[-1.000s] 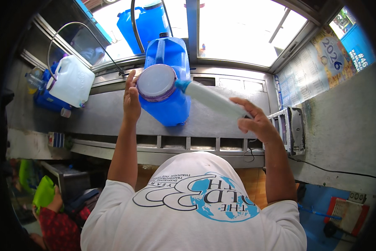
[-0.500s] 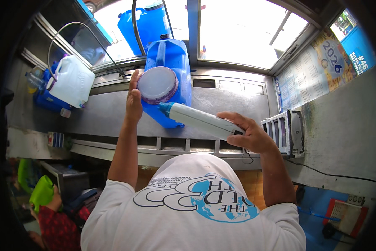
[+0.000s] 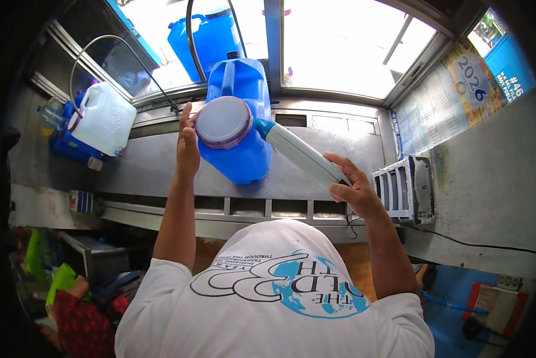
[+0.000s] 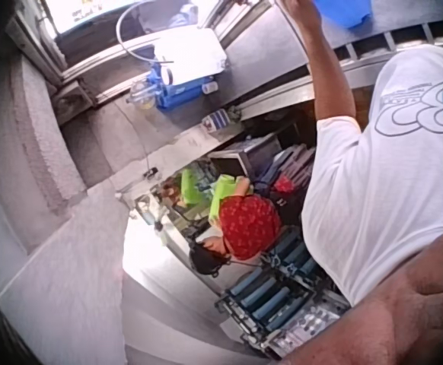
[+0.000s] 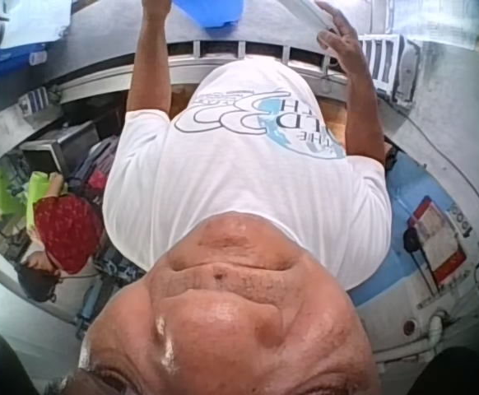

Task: The person fills a blue plastic water container from a tap, secures the opening with a purple rubber band, and uses a handheld sealing device to seal the container. They then place a white lid on top and move the container to a higher shelf.

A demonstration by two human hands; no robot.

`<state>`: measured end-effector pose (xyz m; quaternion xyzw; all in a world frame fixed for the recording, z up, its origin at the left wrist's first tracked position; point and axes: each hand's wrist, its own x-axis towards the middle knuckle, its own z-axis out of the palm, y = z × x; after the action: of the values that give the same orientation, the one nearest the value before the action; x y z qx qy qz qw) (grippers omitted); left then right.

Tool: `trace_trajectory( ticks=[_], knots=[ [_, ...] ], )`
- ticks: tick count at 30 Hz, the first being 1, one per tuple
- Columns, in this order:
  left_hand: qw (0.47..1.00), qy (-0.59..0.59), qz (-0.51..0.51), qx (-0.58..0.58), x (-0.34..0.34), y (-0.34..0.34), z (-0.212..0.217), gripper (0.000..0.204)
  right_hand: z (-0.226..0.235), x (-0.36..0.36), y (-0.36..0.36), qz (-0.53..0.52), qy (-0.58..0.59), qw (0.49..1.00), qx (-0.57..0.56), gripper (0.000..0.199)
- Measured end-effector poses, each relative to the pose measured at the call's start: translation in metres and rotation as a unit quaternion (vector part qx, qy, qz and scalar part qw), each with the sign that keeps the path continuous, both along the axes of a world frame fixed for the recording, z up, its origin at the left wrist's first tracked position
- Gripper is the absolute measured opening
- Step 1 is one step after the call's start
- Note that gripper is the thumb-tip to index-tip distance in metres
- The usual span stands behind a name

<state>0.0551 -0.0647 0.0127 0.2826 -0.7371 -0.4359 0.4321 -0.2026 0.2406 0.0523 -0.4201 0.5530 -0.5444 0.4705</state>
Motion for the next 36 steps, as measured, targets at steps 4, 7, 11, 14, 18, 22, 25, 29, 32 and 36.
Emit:
trace_trajectory(
  ticks=[4,7,11,14,18,22,25,29,32,36],
  knots=[
    [1.000,0.008,-0.011,-0.007,0.003,0.008,0.001,0.101,0.000,0.016,0.004,0.046,0.033,0.998,0.014,0.063],
    [0.999,0.032,-0.038,-0.021,-0.003,-0.004,-0.005,0.095,-0.008,0.020,0.002,0.057,0.036,0.998,0.013,0.067],
    [0.998,0.017,-0.047,-0.023,-0.008,-0.007,-0.004,0.095,-0.015,0.008,0.006,-0.024,-0.019,0.999,0.013,0.065],
    [0.999,0.023,-0.044,-0.014,-0.008,-0.005,-0.003,0.095,-0.014,0.019,0.005,0.009,-0.023,0.999,0.030,0.064],
    [1.000,-0.011,0.005,-0.008,-0.001,0.002,0.001,0.100,-0.017,0.027,0.005,0.020,-0.008,1.000,0.009,0.065],
    [0.996,-0.045,0.066,-0.029,0.014,0.012,0.014,0.092,-0.009,0.014,0.010,-0.049,-0.001,0.999,0.005,0.066],
    [0.995,-0.038,0.049,-0.072,0.016,-0.008,0.011,0.088,-0.006,0.018,0.010,-0.022,0.031,0.999,0.012,0.065],
    [0.999,0.039,-0.004,-0.038,-0.002,0.001,0.004,0.090,-0.007,0.043,0.004,0.023,0.081,0.996,-0.041,0.063],
    [0.999,0.049,-0.010,-0.015,0.000,0.011,0.003,0.091,0.000,0.043,0.008,0.000,0.061,0.998,-0.027,0.063],
    [0.998,0.020,0.013,-0.054,0.027,0.034,0.003,0.090,0.006,0.030,0.022,-0.058,0.037,0.997,0.026,0.064]
  ],
)
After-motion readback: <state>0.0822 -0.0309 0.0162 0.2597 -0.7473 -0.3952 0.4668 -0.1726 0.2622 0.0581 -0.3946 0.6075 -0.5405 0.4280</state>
